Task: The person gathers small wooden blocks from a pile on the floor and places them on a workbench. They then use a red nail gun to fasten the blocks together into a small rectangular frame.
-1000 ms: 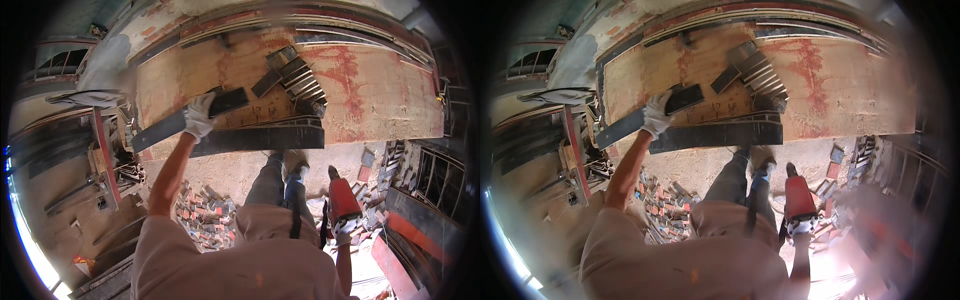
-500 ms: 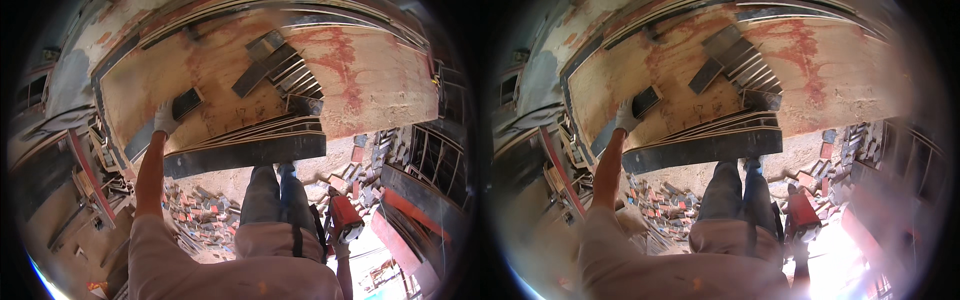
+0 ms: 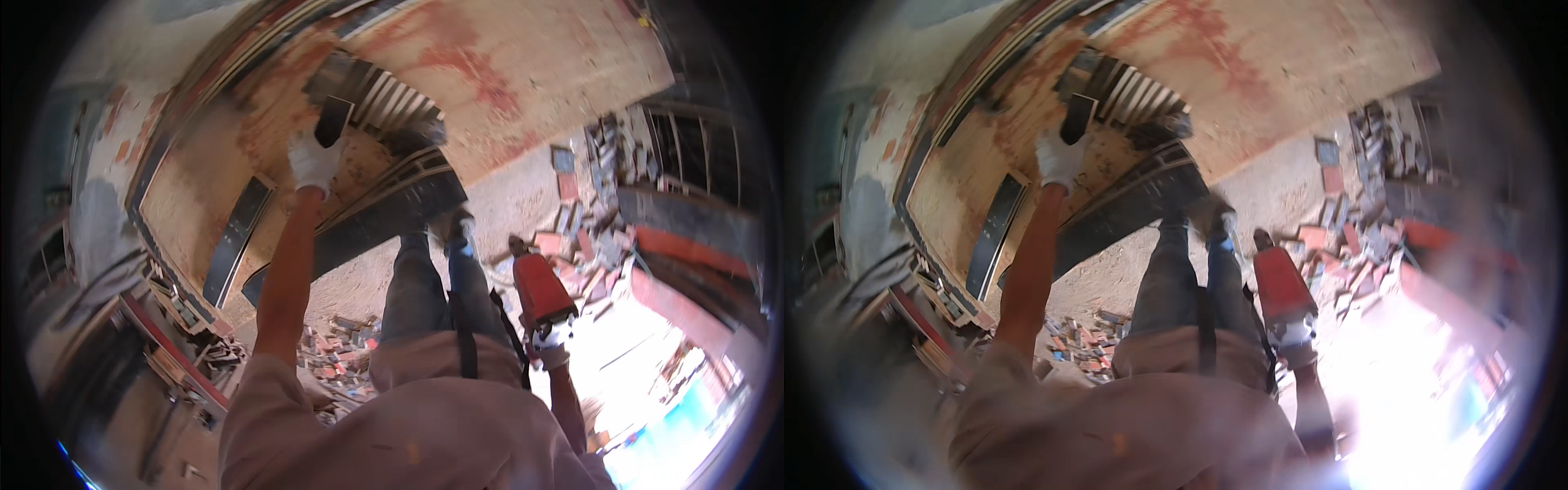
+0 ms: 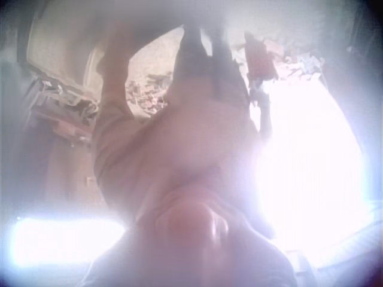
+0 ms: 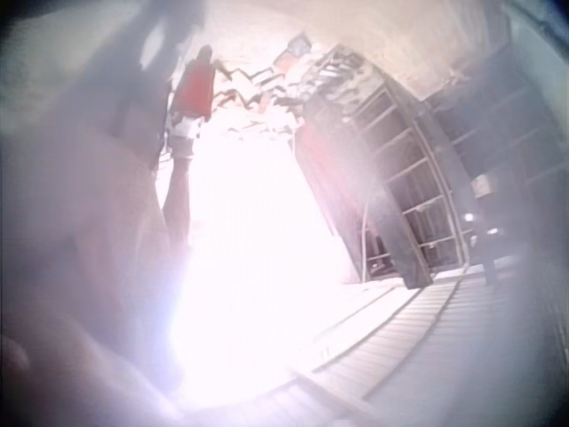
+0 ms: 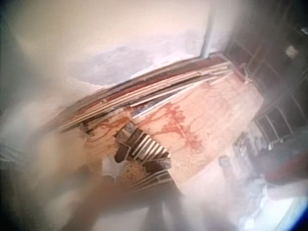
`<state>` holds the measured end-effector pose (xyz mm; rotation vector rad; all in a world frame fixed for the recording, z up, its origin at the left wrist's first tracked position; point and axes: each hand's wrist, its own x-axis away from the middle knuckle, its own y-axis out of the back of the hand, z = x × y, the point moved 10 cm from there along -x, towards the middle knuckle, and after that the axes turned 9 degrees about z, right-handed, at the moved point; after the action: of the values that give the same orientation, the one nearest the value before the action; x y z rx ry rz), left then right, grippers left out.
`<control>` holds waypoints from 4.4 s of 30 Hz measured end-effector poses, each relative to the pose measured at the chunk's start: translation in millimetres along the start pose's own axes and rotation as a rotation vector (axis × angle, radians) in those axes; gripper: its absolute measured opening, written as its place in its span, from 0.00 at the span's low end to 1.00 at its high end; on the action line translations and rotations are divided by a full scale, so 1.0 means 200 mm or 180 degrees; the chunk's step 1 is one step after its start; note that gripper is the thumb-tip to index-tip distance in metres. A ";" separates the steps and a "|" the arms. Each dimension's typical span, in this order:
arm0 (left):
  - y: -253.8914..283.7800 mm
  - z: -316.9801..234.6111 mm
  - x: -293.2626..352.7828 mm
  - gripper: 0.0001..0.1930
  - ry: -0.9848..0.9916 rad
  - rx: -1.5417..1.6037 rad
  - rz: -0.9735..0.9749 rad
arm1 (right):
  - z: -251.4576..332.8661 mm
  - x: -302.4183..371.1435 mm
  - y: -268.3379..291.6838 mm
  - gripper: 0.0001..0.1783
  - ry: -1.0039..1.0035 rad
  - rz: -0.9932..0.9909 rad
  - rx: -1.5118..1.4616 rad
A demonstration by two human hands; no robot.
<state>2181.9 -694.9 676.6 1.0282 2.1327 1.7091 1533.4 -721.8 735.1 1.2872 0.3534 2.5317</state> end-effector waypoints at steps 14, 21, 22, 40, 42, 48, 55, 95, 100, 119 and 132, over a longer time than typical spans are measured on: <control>0.02 -0.88 0.94 0.44 -0.2238 0.0147 -0.0215 | 0.09 -0.06 -0.05 0.33 0.0891 -0.0422 0.0678; -0.05 -0.89 0.92 0.44 -0.2162 -0.0005 -0.0120 | 0.04 -0.05 -0.08 0.34 0.1063 -0.0478 0.1025; -0.05 -0.90 0.91 0.44 -0.2154 -0.0025 -0.0113 | 0.04 -0.05 -0.08 0.34 0.1092 -0.0488 0.1082; -0.16 -0.87 0.84 0.44 -0.1429 -0.0547 0.0345 | 0.11 -0.25 -0.18 0.33 0.0942 0.0634 0.0409; -0.16 -0.87 0.85 0.44 -0.1367 -0.0556 0.0370 | 0.09 -0.31 -0.21 0.32 0.1057 0.0506 0.0022; -0.16 -0.88 0.85 0.45 -0.1334 -0.0492 0.0360 | 0.07 -0.47 -0.21 0.31 0.1908 -0.0025 -0.1883; -0.16 -0.87 0.85 0.46 -0.1280 -0.0498 0.0264 | 0.16 -0.62 -0.16 0.22 0.2019 -0.0348 -0.0836; 0.03 -0.56 0.95 0.40 -0.1263 0.0920 -0.0195 | 0.57 -0.72 -0.15 0.39 0.2153 0.0088 0.0006; 0.03 -0.57 0.95 0.43 -0.1299 0.0838 -0.0222 | 0.68 -0.64 -0.07 0.39 0.2417 -0.0330 0.0990; 0.71 0.64 0.63 0.51 0.0238 -0.0724 0.0266 | 0.05 -0.28 0.28 0.32 0.0571 -0.0428 0.0956; 0.28 1.26 0.36 0.54 0.0315 -0.0949 0.0703 | -0.03 -0.09 0.27 0.28 0.0050 -0.0518 0.1166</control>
<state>2293.7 -450.6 670.3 1.1441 1.7952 2.1418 1531.4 -779.0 736.2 1.2966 0.9216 2.4133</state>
